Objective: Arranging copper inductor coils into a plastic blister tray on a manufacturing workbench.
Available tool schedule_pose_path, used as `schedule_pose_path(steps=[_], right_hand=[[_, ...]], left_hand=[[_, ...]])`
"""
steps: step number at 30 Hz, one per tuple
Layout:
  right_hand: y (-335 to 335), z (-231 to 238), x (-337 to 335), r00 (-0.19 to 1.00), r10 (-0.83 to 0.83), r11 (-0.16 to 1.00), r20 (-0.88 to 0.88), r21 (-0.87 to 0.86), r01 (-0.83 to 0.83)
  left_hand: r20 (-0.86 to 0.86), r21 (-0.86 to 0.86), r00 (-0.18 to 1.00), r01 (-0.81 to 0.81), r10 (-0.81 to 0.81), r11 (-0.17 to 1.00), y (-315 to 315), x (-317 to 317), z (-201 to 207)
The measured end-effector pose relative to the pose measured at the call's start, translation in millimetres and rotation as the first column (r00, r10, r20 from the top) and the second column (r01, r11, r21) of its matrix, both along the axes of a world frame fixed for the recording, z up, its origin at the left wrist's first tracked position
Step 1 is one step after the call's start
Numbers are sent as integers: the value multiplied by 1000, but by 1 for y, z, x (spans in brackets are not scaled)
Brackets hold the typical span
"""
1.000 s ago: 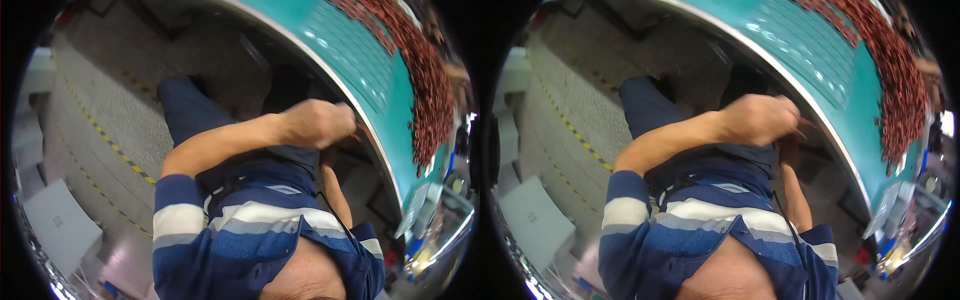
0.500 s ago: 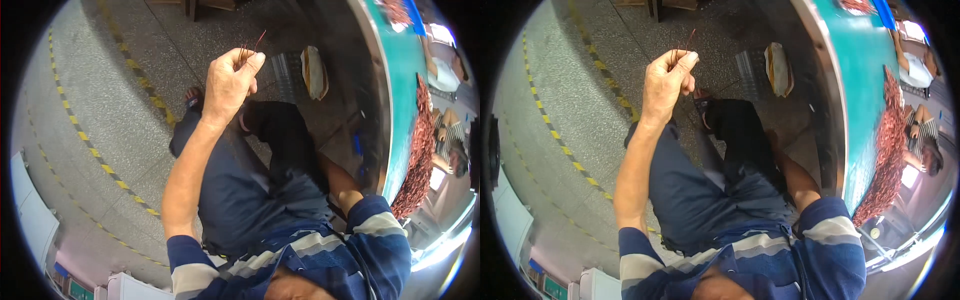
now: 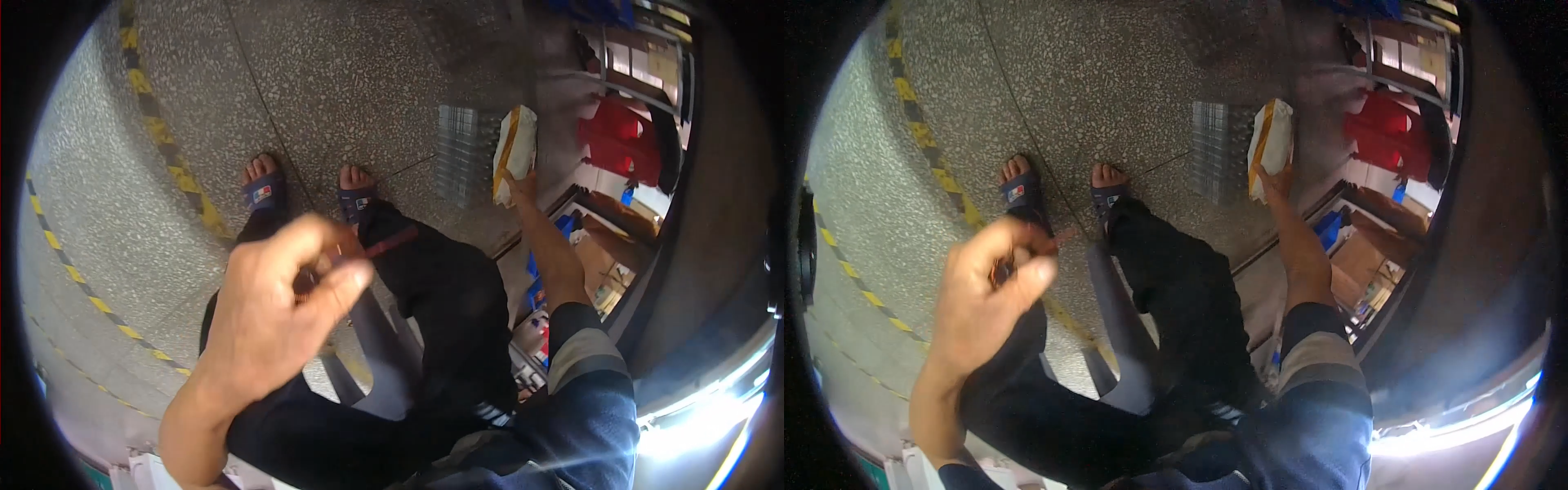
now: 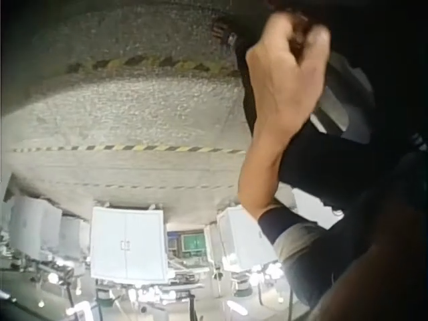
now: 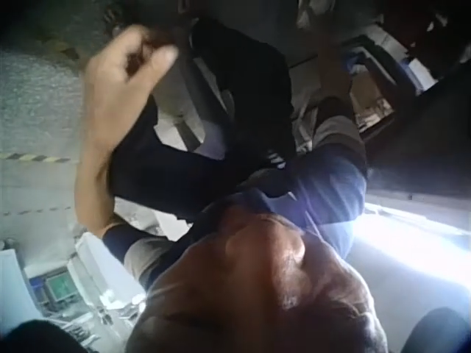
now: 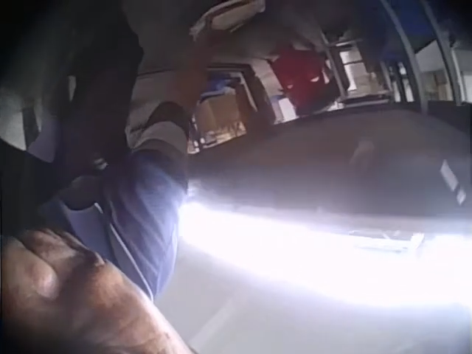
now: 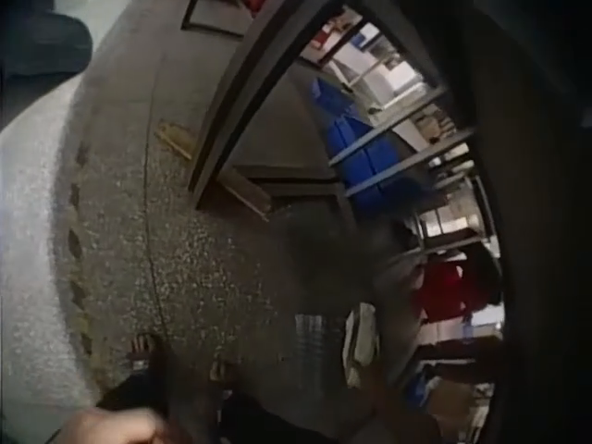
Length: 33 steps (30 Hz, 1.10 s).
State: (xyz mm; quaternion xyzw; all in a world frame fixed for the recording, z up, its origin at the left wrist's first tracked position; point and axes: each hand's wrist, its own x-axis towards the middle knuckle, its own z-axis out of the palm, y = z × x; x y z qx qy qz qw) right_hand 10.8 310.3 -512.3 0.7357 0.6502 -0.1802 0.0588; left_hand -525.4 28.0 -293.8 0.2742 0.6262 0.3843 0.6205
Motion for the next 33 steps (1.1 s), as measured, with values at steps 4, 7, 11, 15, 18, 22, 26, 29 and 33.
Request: schedule_pose_path(steps=[4, 7, 11, 15, 18, 22, 26, 29, 33], right_hand=[[24, -26, 1, 969, 159, 986, 187, 21, -166], [27, -30, 3, 957, 39, 999, 289, 13, -45], [33, -34, -4, 877, -26, 997, 480, -47, 56], [11, -25, 6, 986, 93, 979, 140, 168, -116], [34, 1, 41, 959, -71, 978, 273, 207, 14], [-14, 27, -1, 932, -125, 972, -340, 147, 184], [-66, 62, -117, 645, -420, 899, -638, -192, 394], [-90, 66, -165, 278, -465, 882, -840, -414, 226], [-121, 52, -209, 340, -293, 912, -894, -368, -181]], left_hand=[[-16, 98, 998, 55, -54, 994, -8, -4, -8], [-46, 110, 999, -4, 9, 994, -16, 3, -18], [-22, 61, 998, 66, -64, 996, -8, 4, -11], [22, -10, 1000, 9, -9, 1000, -5, 10, -10], [8, 85, 998, 54, -55, 995, 6, 9, -15], [119, -22, 993, 11, -8, 1000, 29, 16, -87], [339, -165, 908, -199, 245, 966, 48, 36, -184], [468, -338, 786, -263, 403, 904, 72, 76, -226], [548, -454, 677, -253, 492, 854, 49, 105, -297]])
